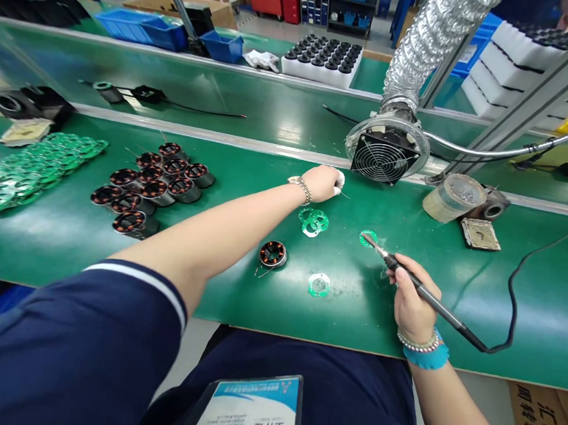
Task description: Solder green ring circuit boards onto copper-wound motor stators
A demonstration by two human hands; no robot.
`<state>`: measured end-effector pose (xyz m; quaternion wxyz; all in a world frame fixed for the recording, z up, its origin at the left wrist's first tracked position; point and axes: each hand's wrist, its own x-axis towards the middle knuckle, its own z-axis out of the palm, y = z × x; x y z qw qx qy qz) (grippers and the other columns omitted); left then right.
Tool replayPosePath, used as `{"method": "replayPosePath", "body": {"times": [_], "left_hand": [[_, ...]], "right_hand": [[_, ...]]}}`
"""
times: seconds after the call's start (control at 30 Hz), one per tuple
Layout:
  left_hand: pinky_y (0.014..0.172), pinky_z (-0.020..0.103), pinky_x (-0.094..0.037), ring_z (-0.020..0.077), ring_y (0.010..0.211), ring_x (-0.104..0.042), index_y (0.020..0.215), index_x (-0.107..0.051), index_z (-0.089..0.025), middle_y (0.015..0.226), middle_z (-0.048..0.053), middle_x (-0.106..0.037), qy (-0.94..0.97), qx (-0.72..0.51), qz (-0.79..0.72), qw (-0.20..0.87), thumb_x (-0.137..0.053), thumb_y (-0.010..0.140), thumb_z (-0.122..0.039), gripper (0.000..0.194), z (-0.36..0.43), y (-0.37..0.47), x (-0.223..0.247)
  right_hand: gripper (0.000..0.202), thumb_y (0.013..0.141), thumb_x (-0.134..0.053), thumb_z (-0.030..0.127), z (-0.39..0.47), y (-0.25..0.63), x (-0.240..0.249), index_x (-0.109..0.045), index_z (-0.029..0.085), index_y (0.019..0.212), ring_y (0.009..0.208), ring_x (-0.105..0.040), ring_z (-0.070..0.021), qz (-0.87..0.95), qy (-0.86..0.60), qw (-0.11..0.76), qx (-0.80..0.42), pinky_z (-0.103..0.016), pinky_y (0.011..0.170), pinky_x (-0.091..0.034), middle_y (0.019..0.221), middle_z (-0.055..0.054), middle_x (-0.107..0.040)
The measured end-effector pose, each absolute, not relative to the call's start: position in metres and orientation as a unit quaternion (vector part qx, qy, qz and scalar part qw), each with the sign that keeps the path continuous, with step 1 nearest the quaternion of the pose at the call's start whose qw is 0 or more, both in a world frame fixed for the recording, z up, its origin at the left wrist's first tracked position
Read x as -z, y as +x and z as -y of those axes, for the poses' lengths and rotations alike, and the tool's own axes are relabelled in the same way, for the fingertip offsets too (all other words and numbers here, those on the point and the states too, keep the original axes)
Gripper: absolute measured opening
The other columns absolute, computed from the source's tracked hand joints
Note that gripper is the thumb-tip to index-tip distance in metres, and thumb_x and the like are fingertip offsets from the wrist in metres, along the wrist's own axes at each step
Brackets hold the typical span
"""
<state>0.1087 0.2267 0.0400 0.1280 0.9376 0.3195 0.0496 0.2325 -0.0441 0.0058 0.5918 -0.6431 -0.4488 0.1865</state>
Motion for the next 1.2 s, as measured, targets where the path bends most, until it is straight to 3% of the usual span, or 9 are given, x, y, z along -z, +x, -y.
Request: {"method": "replayPosePath", "body": {"times": [0.1,0.23,0.4,0.5,0.63,0.8,0.97,1.2], "left_hand": [[0.078,0.027,-0.043,0.0197,0.084,-0.060,0.088,-0.069,-0.013,0.087,0.008,-0.067,0.937,-0.040,-0.323,0.127,-0.059,0.074,-0.024,0.020,-0.233,0.115,-0.034],[0.090,0.033,-0.040,0.0226,0.103,-0.055,0.120,-0.054,-0.017,0.117,0.010,-0.059,0.938,-0.067,-0.313,0.128,-0.052,0.082,-0.030,0.041,-0.234,0.064,-0.037],[0.096,0.038,-0.039,0.0238,0.108,-0.054,0.107,-0.060,-0.014,0.117,0.011,-0.060,0.904,-0.085,-0.376,0.187,-0.045,0.086,-0.030,0.031,-0.196,-0.053,-0.027],[0.103,0.044,-0.032,0.0255,0.123,-0.042,0.111,-0.055,-0.017,0.131,0.012,-0.047,0.889,-0.102,-0.389,0.219,-0.046,0.086,-0.035,0.032,-0.146,-0.096,-0.019],[0.105,0.050,-0.028,0.0275,0.131,-0.028,0.127,-0.036,-0.018,0.136,0.014,-0.041,0.888,-0.097,-0.355,0.276,-0.064,0.074,-0.039,0.064,-0.095,-0.090,-0.015],[0.100,0.053,-0.033,0.0303,0.126,-0.037,0.107,-0.048,-0.018,0.125,0.014,-0.051,0.846,-0.182,-0.406,0.294,-0.070,0.067,-0.038,0.050,-0.090,-0.054,-0.013],[0.087,0.040,-0.047,0.0228,0.100,-0.058,0.106,-0.048,-0.019,0.108,0.008,-0.059,0.829,-0.196,-0.382,0.359,-0.067,0.068,-0.026,0.043,-0.075,-0.046,-0.027],[0.083,0.037,-0.047,0.0205,0.092,-0.054,0.111,-0.052,-0.020,0.101,0.007,-0.055,0.875,-0.181,-0.295,0.337,-0.062,0.066,-0.013,0.047,-0.052,-0.050,-0.031]], "right_hand": [[0.027,0.083,-0.055,0.033,0.044,0.233,-0.006,-0.063,0.022,0.106,0.077,-0.065,-0.0202,0.452,-0.644,0.588,-0.187,-0.034,0.064,-0.052,0.093,-0.007,-0.067],[0.024,0.082,-0.056,0.032,0.048,0.231,-0.005,-0.064,0.023,0.104,0.080,-0.065,-0.0213,0.457,-0.645,0.583,-0.186,-0.035,0.066,-0.052,0.094,-0.007,-0.067],[0.022,0.083,-0.055,0.030,0.051,0.227,-0.009,-0.065,0.023,0.101,0.079,-0.065,-0.0215,0.476,-0.628,0.584,-0.196,-0.035,0.065,-0.052,0.095,-0.006,-0.067],[0.021,0.082,-0.056,0.030,0.051,0.223,-0.012,-0.065,0.023,0.100,0.076,-0.064,-0.0207,0.482,-0.618,0.583,-0.215,-0.036,0.066,-0.052,0.095,-0.006,-0.067],[0.018,0.080,-0.059,0.028,0.049,0.219,-0.013,-0.066,0.025,0.097,0.072,-0.063,-0.0187,0.489,-0.611,0.580,-0.228,-0.035,0.067,-0.051,0.093,-0.004,-0.067],[0.021,0.080,-0.059,0.033,0.047,0.221,-0.011,-0.066,0.023,0.097,0.073,-0.063,-0.0204,0.491,-0.617,0.576,-0.215,-0.035,0.062,-0.051,0.090,-0.006,-0.067],[0.019,0.080,-0.060,0.030,0.051,0.222,-0.009,-0.066,0.023,0.096,0.066,-0.063,-0.0175,0.495,-0.621,0.560,-0.235,-0.032,0.061,-0.051,0.085,-0.004,-0.068],[0.015,0.080,-0.060,0.029,0.052,0.218,-0.018,-0.066,0.022,0.092,0.063,-0.063,-0.0158,0.539,-0.612,0.488,-0.313,-0.029,0.060,-0.051,0.081,-0.002,-0.067]]}}
